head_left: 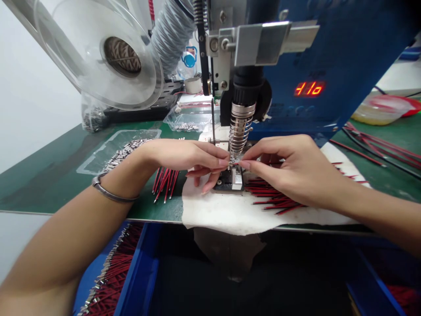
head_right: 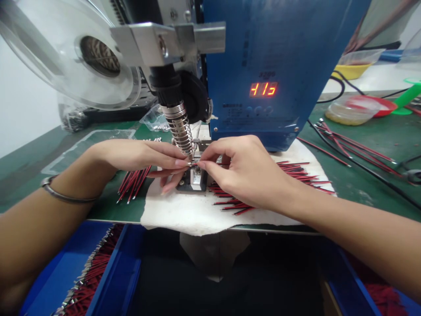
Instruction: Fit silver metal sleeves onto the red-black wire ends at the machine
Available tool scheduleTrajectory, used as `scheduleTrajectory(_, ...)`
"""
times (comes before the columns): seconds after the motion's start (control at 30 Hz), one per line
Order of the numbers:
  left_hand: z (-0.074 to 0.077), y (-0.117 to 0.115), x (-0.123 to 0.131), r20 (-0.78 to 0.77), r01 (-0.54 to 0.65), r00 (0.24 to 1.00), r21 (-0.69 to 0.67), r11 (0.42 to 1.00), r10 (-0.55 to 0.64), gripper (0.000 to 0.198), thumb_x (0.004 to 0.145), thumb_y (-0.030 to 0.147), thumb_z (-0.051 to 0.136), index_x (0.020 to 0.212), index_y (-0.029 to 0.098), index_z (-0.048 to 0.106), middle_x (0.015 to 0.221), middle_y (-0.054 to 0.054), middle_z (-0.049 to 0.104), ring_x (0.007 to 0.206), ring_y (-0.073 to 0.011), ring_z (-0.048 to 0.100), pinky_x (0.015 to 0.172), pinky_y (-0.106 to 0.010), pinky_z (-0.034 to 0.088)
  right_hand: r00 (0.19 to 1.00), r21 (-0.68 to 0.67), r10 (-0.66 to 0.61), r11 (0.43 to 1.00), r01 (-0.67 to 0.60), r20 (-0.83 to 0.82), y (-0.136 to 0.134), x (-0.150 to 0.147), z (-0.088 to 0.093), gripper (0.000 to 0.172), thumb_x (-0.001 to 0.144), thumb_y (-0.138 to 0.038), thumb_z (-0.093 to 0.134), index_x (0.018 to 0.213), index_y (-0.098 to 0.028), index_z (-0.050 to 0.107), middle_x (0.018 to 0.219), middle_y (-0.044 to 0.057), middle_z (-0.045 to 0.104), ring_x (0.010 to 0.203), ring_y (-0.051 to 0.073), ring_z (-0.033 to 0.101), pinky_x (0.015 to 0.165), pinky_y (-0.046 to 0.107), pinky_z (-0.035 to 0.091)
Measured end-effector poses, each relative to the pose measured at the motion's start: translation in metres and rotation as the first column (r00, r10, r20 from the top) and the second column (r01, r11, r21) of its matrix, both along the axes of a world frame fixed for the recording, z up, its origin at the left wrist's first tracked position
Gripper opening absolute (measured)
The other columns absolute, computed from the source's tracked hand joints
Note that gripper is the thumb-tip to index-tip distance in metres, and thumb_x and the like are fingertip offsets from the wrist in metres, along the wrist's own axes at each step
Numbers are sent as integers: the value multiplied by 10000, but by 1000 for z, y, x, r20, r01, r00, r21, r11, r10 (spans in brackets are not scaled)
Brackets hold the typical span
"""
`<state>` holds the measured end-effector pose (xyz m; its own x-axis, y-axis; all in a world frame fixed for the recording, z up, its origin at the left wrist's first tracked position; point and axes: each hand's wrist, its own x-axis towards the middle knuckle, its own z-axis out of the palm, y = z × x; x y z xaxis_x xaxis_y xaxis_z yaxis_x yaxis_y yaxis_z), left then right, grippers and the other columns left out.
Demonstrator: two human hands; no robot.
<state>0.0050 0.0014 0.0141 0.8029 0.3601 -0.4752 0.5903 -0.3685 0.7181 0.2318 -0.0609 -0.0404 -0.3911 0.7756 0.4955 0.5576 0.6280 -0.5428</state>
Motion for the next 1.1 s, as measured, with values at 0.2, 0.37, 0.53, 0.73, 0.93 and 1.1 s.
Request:
scheduleTrajectory(0.2,-1,0,0,-1,-1,1000,11,1000,1,385,1084,343,369,747,204,492,718,-47,671,665,-142,560,600,-262,391,1000,28,6,1000,-7,13,-1,0,1,105,927,-209,744,840,-223,800,745,3,794,568,159,677,514,289,495)
scheduleTrajectory(0.37,-1,1,-1,17,-12,1000,-17,1000,12,397,1087,336,377,762,192,553,703,-44,668,626,-135,521,576,-262,373,1000,9,-2,1000,2,-2,-1,0,0,103,925,-217,758,834,-217,806,681,-4,762,511,141,627,453,273,445)
scheduleTrajectory(0.53,-2,2,-2,23,-21,1000,-28,999,22,405,1092,326,383,758,189,567,723,-50,680,646,-141,520,586,-273,366,998,-90,0,996,-6,-64,0,-1,0,132,927,-229,766,801,-206,800,550,-30,665,451,117,549,401,258,376)
scheduleTrajectory(0.73,-2,1,-1,28,-23,999,-32,999,23,410,1091,333,388,762,189,585,721,-52,683,639,-145,525,578,-279,361,998,-142,-19,990,10,-59,0,-2,3,155,922,-258,770,773,-220,792,521,-35,614,460,124,518,421,274,375)
scheduleTrajectory(0.93,-4,3,-1,40,-22,999,-49,999,24,404,1095,320,399,765,185,590,714,-49,678,646,-141,528,576,-265,373,998,-226,-59,973,50,-30,1,-4,6,191,911,-255,749,723,-221,766,466,-43,538,431,115,421,420,290,320)
scheduleTrajectory(1.1,-5,3,-3,30,-52,998,-69,996,54,406,1098,301,388,764,184,586,703,-41,668,635,-130,515,577,-235,394,997,-333,-53,942,33,-53,6,-2,5,211,899,-369,749,751,-220,775,508,-29,567,481,122,441,456,289,313)
